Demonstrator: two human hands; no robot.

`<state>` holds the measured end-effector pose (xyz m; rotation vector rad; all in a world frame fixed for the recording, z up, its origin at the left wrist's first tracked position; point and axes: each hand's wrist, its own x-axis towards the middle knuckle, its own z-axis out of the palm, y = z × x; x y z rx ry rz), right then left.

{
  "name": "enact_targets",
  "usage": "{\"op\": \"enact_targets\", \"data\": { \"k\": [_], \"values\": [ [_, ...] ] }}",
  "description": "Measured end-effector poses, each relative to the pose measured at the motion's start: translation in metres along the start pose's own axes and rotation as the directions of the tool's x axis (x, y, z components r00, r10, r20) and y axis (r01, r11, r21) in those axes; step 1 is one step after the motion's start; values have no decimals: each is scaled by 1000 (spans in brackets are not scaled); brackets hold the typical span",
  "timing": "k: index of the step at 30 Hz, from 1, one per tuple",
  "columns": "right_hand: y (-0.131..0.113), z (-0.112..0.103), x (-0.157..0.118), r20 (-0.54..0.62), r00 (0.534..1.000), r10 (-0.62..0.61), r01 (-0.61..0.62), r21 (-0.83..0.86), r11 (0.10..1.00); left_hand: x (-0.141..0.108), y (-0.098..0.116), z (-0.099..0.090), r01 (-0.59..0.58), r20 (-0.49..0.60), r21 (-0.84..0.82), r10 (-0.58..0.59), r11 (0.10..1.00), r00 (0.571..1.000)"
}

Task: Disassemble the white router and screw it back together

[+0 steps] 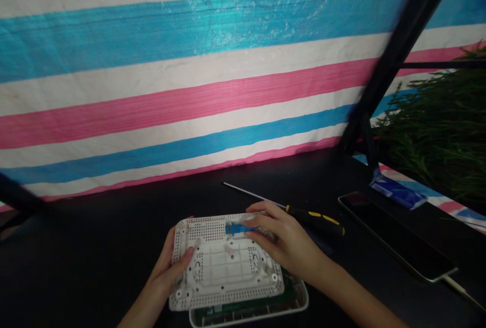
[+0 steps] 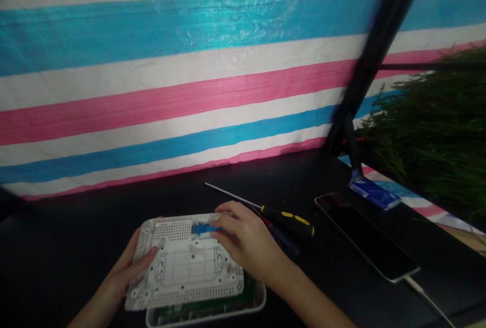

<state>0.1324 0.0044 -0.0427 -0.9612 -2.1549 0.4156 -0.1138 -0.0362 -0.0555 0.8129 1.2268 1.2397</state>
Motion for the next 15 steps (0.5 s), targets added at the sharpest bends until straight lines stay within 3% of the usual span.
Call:
{"op": "enact_targets", "data": {
  "k": [5,15],
  "values": [
    [8,11,-7,-67,994,83,-70,187,980,3,-3,-2,39,-12,-48,-39,998,999],
    [4,-3,0,126,991,49,-58,63,996,4,-10,-3,97,-102,-45,-101,994,990]
  ]
}}
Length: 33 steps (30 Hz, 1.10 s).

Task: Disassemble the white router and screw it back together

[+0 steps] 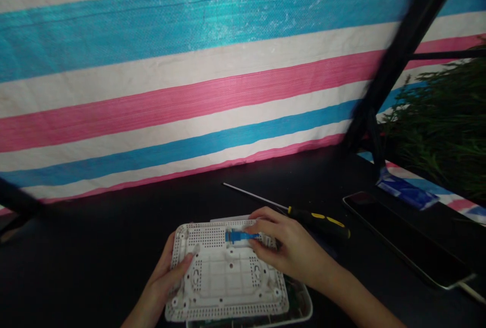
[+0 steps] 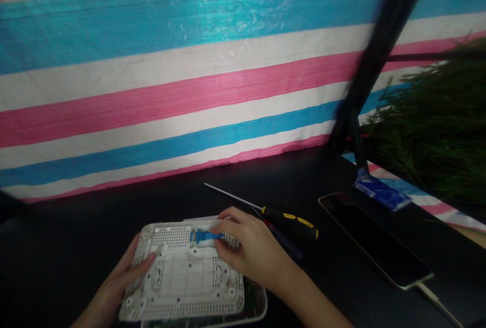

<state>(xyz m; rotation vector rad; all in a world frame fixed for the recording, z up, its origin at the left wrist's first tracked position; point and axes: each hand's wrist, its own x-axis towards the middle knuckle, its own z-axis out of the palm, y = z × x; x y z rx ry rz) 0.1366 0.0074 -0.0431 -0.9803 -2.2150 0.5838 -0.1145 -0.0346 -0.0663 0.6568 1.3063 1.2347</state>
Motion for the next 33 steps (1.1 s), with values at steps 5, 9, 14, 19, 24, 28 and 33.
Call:
{"op": "enact_targets", "data": {
  "k": [5,9,14,19,24,28,33],
  "values": [
    [2,4,-2,-14,1000,17,-17,19,1000,1,0,-1,13,9,12,-13,1000,1000],
    [4,7,-4,-26,999,43,-40,81,996,0,0,1,23,-1,16,-23,1000,1000],
    [6,11,-5,-78,996,34,-25,120,992,-3,2,3,19,-10,27,-19,999,1000],
    [6,16,-7,-130,991,-3,14,89,996,-6,4,7,-8,8,37,7,999,1000],
    [2,16,-7,-143,989,31,-21,68,997,-7,3,10,-33,30,31,32,999,999],
    [3,15,-4,-155,987,-45,49,24,999,-7,2,9,-45,49,26,43,999,998],
    [9,12,-1,-129,982,-139,142,18,990,-4,2,6,-9,46,33,8,999,999]
  ]
}}
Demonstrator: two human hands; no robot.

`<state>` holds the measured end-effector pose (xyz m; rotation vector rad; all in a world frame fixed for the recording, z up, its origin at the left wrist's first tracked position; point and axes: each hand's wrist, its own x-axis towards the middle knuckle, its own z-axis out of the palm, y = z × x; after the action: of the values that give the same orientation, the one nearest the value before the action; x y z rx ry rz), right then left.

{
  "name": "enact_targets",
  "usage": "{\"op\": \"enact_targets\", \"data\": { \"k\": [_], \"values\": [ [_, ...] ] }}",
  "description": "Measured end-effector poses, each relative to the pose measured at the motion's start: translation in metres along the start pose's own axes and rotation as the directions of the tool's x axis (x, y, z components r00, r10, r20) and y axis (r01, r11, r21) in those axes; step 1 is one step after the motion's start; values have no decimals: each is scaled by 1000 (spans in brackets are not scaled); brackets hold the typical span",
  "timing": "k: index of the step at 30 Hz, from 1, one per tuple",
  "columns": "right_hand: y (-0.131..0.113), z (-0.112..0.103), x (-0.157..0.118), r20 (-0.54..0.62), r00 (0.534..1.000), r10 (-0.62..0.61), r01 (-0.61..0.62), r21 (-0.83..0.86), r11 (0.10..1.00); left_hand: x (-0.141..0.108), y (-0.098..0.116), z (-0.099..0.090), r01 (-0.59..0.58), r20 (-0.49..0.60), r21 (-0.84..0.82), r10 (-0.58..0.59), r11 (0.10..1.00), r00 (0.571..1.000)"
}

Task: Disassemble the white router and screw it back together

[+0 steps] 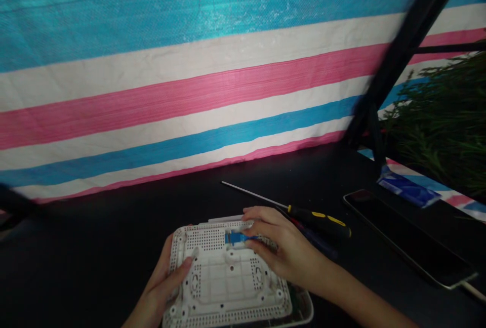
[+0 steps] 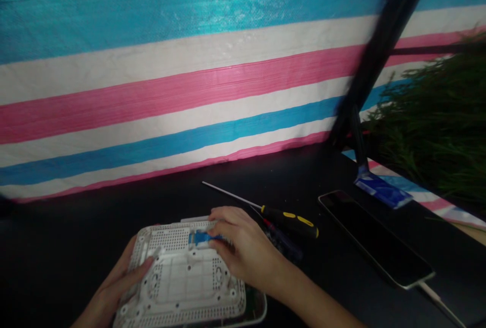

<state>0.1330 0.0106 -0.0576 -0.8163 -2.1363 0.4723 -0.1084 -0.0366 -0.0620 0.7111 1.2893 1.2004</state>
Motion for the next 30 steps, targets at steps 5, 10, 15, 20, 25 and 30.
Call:
{"op": "enact_targets", "data": {
  "k": [5,10,15,20,25,30],
  "values": [
    [0,-7,9,155,987,36,-34,-14,999,3,0,-3,47,9,2,-47,999,999],
    [-1,-7,11,213,974,73,-72,-13,997,5,-4,-8,81,11,-12,-81,997,997],
    [2,-1,7,175,983,63,-64,1,998,5,-6,-8,69,11,-30,-69,997,998],
    [4,1,9,158,987,44,-42,-15,999,3,-1,-4,69,-15,-15,-70,997,997],
    [4,1,7,100,995,-20,20,3,1000,4,4,-2,65,13,-1,-65,998,998],
    [5,4,7,95,995,6,-4,-14,1000,5,2,-2,35,8,6,-35,999,999]
  ]
}}
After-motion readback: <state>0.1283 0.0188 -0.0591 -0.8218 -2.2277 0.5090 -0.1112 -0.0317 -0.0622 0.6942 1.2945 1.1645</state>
